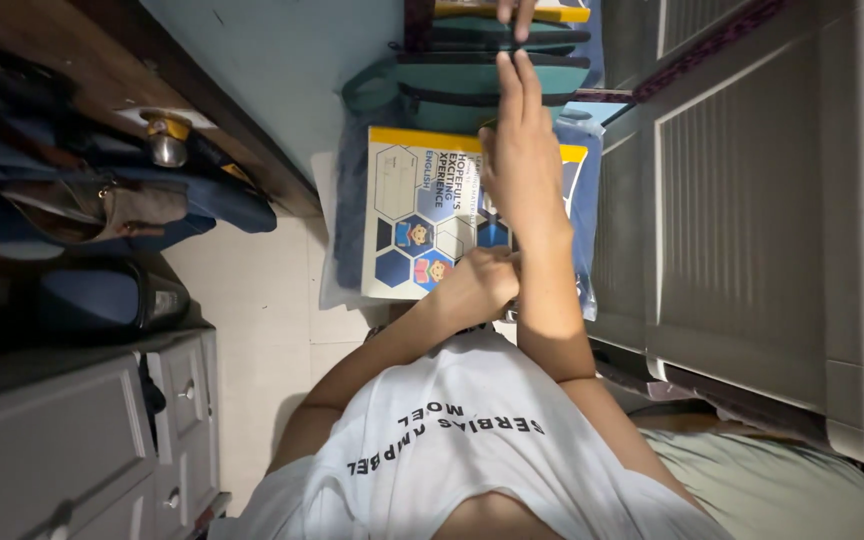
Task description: The person organizes various personal items in a bedroom. They handle a purple pouch, a green box, a blue packaged item, a red sachet, a small yellow bottle, and a green tissue pack, moving them between a bed and a shelf.
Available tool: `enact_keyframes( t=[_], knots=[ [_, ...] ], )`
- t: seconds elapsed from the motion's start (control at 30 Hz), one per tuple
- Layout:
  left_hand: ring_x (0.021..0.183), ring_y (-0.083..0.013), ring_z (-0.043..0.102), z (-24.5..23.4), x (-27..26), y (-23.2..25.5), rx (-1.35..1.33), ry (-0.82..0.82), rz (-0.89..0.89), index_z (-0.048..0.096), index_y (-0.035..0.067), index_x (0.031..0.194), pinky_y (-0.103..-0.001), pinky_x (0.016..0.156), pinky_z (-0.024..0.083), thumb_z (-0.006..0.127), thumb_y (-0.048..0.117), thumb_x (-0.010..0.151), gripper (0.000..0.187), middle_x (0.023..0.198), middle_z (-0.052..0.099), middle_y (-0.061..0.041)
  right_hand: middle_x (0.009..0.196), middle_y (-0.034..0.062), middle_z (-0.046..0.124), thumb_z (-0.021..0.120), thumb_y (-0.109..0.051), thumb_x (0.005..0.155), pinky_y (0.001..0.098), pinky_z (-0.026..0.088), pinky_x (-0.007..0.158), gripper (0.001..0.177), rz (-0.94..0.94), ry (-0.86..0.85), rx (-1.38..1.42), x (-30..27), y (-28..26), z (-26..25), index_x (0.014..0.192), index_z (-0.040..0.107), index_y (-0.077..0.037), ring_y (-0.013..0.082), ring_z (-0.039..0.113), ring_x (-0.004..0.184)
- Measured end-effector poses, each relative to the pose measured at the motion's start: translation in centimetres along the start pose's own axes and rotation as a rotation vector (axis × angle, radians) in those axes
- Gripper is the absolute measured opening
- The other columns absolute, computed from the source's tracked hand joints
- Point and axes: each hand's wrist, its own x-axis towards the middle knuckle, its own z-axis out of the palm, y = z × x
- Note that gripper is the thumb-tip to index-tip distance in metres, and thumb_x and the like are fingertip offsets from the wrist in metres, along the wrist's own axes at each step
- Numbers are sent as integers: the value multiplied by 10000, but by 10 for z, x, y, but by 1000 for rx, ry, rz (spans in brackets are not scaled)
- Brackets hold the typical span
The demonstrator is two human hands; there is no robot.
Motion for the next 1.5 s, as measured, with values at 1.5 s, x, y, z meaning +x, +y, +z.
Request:
enact_keyframes(
  t=[1.5],
  knots=[
    [796, -371, 691, -31, 27, -28, -158, 93, -314, 709, 23, 906, -461, 718, 542, 719, 125, 858, 114, 927, 720, -187, 1150, 98, 555, 693, 58, 941, 267, 494, 610, 192, 146, 349, 367, -14, -8, -17, 1113, 623, 7, 169, 605, 835]
  ],
)
